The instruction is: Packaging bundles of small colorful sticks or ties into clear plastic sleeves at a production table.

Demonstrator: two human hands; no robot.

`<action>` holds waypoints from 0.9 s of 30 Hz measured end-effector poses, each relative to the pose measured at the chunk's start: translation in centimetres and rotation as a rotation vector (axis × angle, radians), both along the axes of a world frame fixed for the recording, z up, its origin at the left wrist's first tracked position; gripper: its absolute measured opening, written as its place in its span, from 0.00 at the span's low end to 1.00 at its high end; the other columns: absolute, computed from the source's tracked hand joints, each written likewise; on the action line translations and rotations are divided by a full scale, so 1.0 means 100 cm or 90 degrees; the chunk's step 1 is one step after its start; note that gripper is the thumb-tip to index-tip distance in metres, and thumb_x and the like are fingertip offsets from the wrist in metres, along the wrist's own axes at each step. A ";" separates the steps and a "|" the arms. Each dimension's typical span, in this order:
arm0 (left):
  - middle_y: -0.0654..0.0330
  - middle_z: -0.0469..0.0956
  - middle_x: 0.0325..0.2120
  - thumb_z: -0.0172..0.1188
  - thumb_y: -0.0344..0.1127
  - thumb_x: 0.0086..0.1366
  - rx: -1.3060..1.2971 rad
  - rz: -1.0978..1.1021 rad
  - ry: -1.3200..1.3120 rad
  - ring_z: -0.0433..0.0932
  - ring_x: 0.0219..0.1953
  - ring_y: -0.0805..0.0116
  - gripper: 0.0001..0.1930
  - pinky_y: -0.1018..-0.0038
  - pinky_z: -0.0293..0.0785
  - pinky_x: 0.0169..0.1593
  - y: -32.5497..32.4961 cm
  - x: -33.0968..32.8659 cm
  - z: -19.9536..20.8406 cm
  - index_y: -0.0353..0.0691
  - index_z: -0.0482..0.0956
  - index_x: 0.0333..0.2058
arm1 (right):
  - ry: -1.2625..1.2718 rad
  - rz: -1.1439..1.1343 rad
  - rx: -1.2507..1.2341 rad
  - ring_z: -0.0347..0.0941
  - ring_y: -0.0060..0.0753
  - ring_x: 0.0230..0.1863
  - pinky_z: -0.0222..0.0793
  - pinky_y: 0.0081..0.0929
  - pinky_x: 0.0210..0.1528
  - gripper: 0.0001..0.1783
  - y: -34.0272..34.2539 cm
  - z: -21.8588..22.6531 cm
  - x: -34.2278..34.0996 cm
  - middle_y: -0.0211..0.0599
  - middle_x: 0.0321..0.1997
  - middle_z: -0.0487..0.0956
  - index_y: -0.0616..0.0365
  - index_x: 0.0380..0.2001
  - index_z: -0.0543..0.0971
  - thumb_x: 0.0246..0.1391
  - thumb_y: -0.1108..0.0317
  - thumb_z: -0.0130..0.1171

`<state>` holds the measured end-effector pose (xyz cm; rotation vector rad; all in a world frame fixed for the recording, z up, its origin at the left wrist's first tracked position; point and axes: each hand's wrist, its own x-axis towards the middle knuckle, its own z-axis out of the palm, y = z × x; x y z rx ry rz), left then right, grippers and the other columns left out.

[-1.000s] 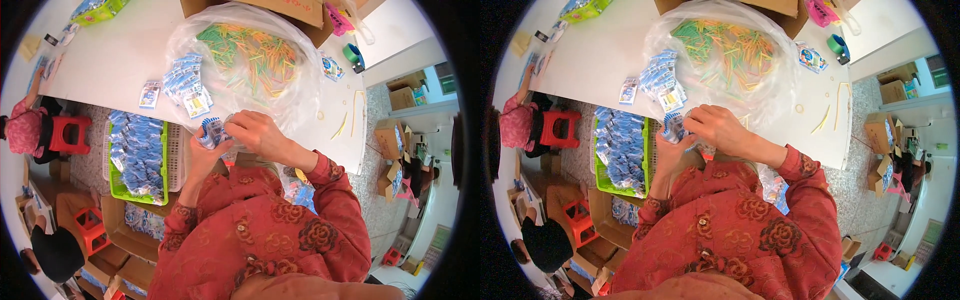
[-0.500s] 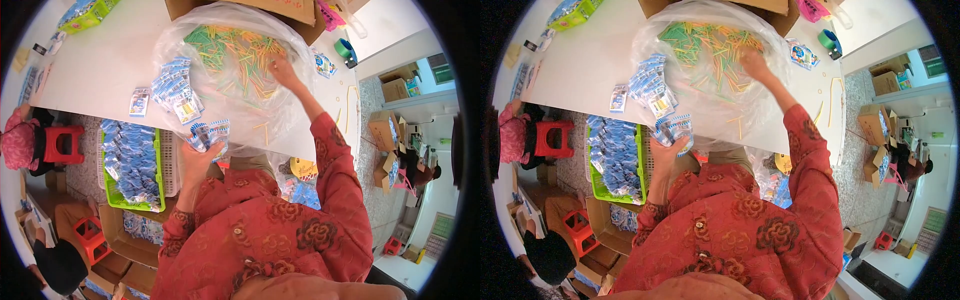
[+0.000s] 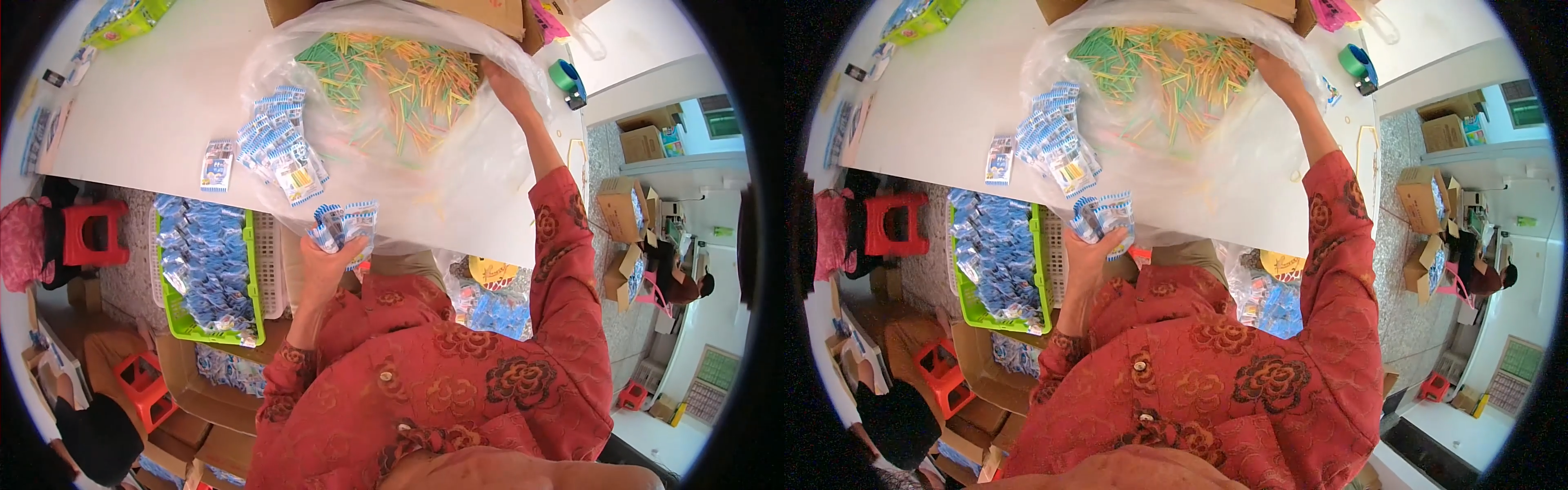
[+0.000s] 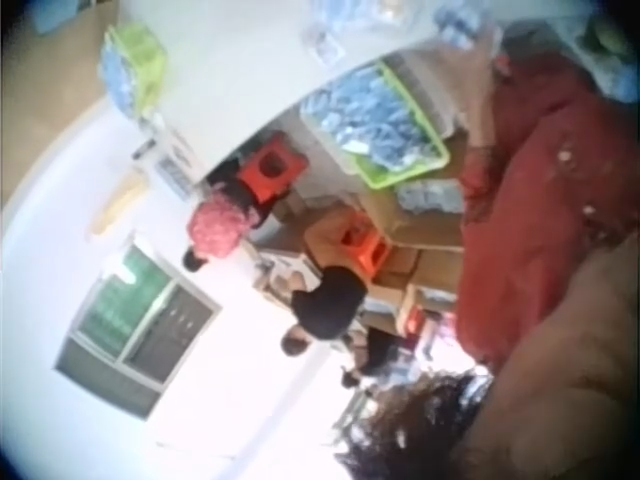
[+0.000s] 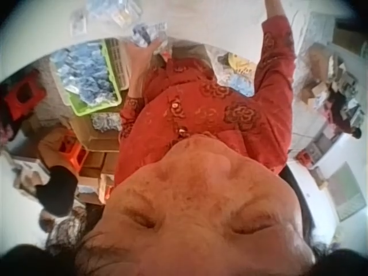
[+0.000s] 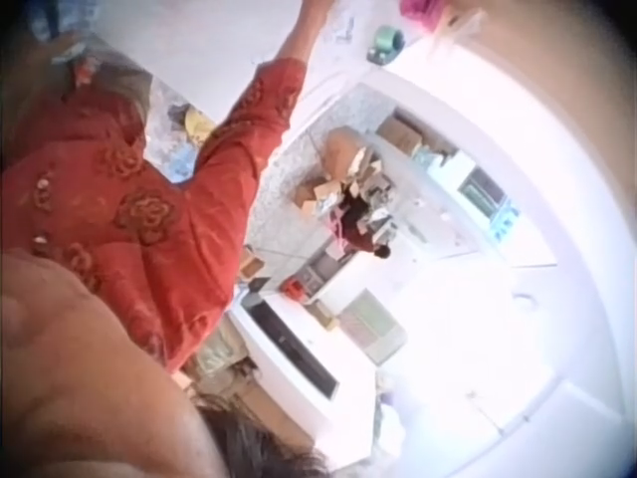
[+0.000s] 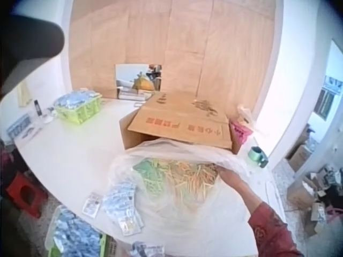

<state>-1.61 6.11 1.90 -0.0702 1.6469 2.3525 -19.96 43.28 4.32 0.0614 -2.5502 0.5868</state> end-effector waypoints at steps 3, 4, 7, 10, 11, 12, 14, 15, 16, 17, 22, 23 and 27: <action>0.61 0.78 0.29 0.63 0.23 0.48 0.039 0.024 -0.012 0.75 0.30 0.78 0.12 0.80 0.72 0.36 0.001 0.000 0.002 0.31 0.76 0.34 | -0.084 -0.018 -0.079 0.70 0.33 0.45 0.62 0.29 0.48 0.17 -0.004 -0.003 -0.015 0.38 0.40 0.76 0.60 0.42 0.74 0.53 0.62 0.46; 0.60 0.78 0.29 0.63 0.23 0.48 0.028 0.012 -0.021 0.75 0.30 0.77 0.12 0.80 0.72 0.36 0.000 -0.001 0.004 0.31 0.76 0.34 | -0.081 -0.022 -0.081 0.70 0.33 0.45 0.62 0.29 0.48 0.17 -0.001 0.000 -0.020 0.38 0.40 0.76 0.60 0.42 0.74 0.53 0.62 0.46; 0.60 0.77 0.30 0.62 0.23 0.48 0.003 0.006 -0.031 0.75 0.31 0.76 0.13 0.79 0.72 0.37 0.000 -0.004 0.004 0.30 0.75 0.35 | -0.176 -0.023 -0.091 0.69 0.30 0.47 0.63 0.27 0.50 0.18 0.000 0.019 -0.041 0.37 0.44 0.74 0.60 0.45 0.72 0.54 0.65 0.42; 0.60 0.77 0.31 0.62 0.22 0.48 -0.017 0.027 -0.047 0.75 0.32 0.76 0.14 0.79 0.72 0.37 -0.002 -0.003 0.004 0.30 0.74 0.36 | -0.167 0.161 -0.645 0.67 0.33 0.50 0.62 0.23 0.54 0.21 -0.042 0.050 -0.055 0.37 0.53 0.67 0.63 0.51 0.65 0.53 0.75 0.34; 0.59 0.77 0.31 0.62 0.22 0.48 -0.020 0.037 -0.064 0.75 0.32 0.75 0.14 0.78 0.72 0.37 -0.001 -0.004 0.005 0.30 0.74 0.36 | -0.155 0.156 -0.645 0.67 0.33 0.50 0.62 0.23 0.54 0.21 -0.042 0.048 -0.060 0.37 0.53 0.67 0.63 0.51 0.65 0.53 0.75 0.34; 0.59 0.77 0.31 0.62 0.22 0.48 -0.023 0.031 -0.057 0.75 0.32 0.75 0.14 0.78 0.72 0.37 -0.001 -0.004 0.004 0.30 0.74 0.36 | -0.193 0.171 -0.667 0.67 0.32 0.50 0.63 0.23 0.54 0.20 -0.041 0.040 -0.067 0.37 0.52 0.69 0.63 0.50 0.67 0.53 0.76 0.34; 0.59 0.77 0.32 0.62 0.21 0.48 -0.006 0.050 -0.046 0.76 0.33 0.75 0.14 0.77 0.72 0.38 -0.004 -0.003 0.000 0.30 0.74 0.36 | -0.228 0.191 -0.693 0.66 0.31 0.50 0.64 0.24 0.53 0.20 -0.049 0.027 -0.075 0.37 0.50 0.70 0.63 0.48 0.68 0.54 0.77 0.34; 0.59 0.77 0.32 0.62 0.21 0.48 -0.011 0.048 -0.041 0.76 0.33 0.75 0.14 0.77 0.72 0.38 -0.006 -0.003 -0.002 0.30 0.74 0.36 | -0.256 0.146 -0.666 0.67 0.30 0.49 0.65 0.23 0.52 0.18 -0.060 0.023 -0.071 0.37 0.47 0.71 0.63 0.46 0.70 0.54 0.76 0.36; 0.59 0.77 0.32 0.62 0.21 0.47 -0.022 0.050 -0.048 0.76 0.33 0.74 0.15 0.77 0.73 0.38 -0.008 -0.002 -0.003 0.31 0.74 0.37 | -0.284 0.102 -0.640 0.68 0.28 0.48 0.66 0.23 0.50 0.16 -0.067 0.018 -0.070 0.36 0.45 0.73 0.62 0.44 0.71 0.54 0.75 0.38; 0.59 0.77 0.32 0.62 0.21 0.47 -0.032 0.044 -0.054 0.76 0.33 0.74 0.15 0.77 0.73 0.39 -0.008 -0.003 -0.003 0.31 0.74 0.37 | -0.199 0.157 -0.490 0.70 0.24 0.42 0.67 0.21 0.45 0.12 -0.053 -0.002 -0.075 0.32 0.37 0.75 0.61 0.38 0.73 0.55 0.72 0.42; 0.58 0.76 0.34 0.62 0.19 0.44 -0.055 0.041 -0.093 0.76 0.34 0.71 0.21 0.75 0.72 0.40 -0.014 -0.004 -0.010 0.31 0.71 0.41 | -0.294 0.185 -0.424 0.70 0.25 0.36 0.66 0.22 0.40 0.12 -0.069 -0.022 -0.101 0.34 0.33 0.75 0.58 0.35 0.73 0.53 0.64 0.45; 0.58 0.76 0.34 0.62 0.19 0.44 -0.056 0.040 -0.098 0.76 0.34 0.71 0.21 0.75 0.72 0.41 -0.015 -0.005 -0.012 0.31 0.71 0.41 | -0.385 0.100 -0.225 0.71 0.29 0.36 0.66 0.26 0.41 0.13 -0.070 -0.031 -0.116 0.38 0.33 0.75 0.57 0.34 0.73 0.53 0.62 0.45; 0.58 0.76 0.34 0.62 0.19 0.44 -0.057 0.055 -0.103 0.76 0.34 0.71 0.21 0.75 0.72 0.41 -0.015 -0.007 -0.009 0.31 0.71 0.40 | 0.022 0.040 0.068 0.67 0.48 0.45 0.60 0.38 0.49 0.14 -0.092 -0.071 -0.139 0.50 0.40 0.73 0.62 0.36 0.74 0.48 0.67 0.45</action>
